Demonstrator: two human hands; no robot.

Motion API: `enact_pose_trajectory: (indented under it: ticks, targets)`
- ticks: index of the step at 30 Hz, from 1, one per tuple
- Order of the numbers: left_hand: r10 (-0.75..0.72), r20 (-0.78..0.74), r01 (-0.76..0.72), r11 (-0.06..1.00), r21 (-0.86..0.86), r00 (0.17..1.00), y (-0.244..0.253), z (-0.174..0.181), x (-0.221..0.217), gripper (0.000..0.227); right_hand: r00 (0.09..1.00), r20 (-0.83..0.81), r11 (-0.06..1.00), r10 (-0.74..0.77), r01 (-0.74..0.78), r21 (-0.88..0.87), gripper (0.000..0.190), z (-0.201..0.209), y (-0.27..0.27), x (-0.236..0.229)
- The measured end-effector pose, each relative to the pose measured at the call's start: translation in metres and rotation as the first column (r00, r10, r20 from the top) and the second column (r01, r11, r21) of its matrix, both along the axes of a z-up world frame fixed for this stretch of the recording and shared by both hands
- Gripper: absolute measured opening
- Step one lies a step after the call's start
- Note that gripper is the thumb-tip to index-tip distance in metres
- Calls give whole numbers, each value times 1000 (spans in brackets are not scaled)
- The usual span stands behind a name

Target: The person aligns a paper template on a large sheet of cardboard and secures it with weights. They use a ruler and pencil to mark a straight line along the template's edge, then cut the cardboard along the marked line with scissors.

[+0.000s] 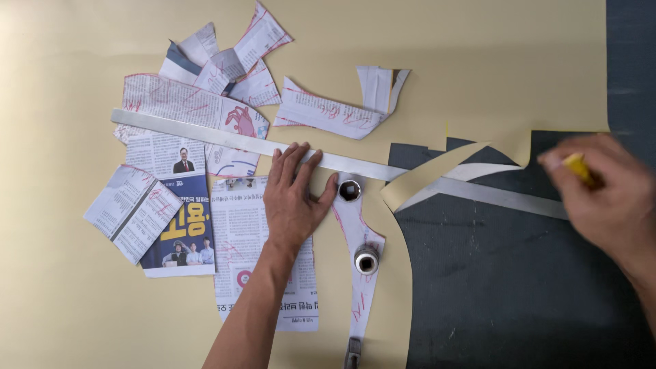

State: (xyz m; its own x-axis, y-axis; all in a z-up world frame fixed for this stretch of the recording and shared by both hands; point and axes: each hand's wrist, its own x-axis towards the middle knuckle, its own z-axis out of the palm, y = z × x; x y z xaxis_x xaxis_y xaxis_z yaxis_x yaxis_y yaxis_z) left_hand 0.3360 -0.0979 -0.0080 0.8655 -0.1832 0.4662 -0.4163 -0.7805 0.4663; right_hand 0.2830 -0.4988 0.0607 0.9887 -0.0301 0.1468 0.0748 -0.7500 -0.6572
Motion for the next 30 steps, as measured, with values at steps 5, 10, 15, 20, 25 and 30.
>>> enact_pose_trajectory:
  ticks: [5, 10, 15, 20, 25, 30]
  targets:
    - [6, 19, -6, 1000, 9, 1000, -1, 0, 1, 41, 964, 241, 886, 112, -207, 415, 39, 5, 68, 52]
    - [6, 40, -6, 1000, 2, 999, 0, -1, 1, 41, 958, -163, 774, 236, -84, 628, 27, -33, 127, 80]
    - [18, 46, -17, 1000, -11, 999, 1, -3, 0, 40, 945, -155, 776, 288, -135, 616, 27, -51, 132, 79]
    - [13, 41, -12, 1000, -28, 999, 2, -4, 0, 41, 938, -146, 800, 315, -180, 572, 26, -53, 127, 75]
    - [30, 19, -29, 999, -32, 999, 3, -7, 1, 50, 938, -157, 821, 309, -179, 543, 26, -50, 163, 81]
    - [54, -25, -54, 998, -34, 998, 1, -9, 1, 53, 915, -131, 812, 381, -263, 522, 26, -46, 213, 103]
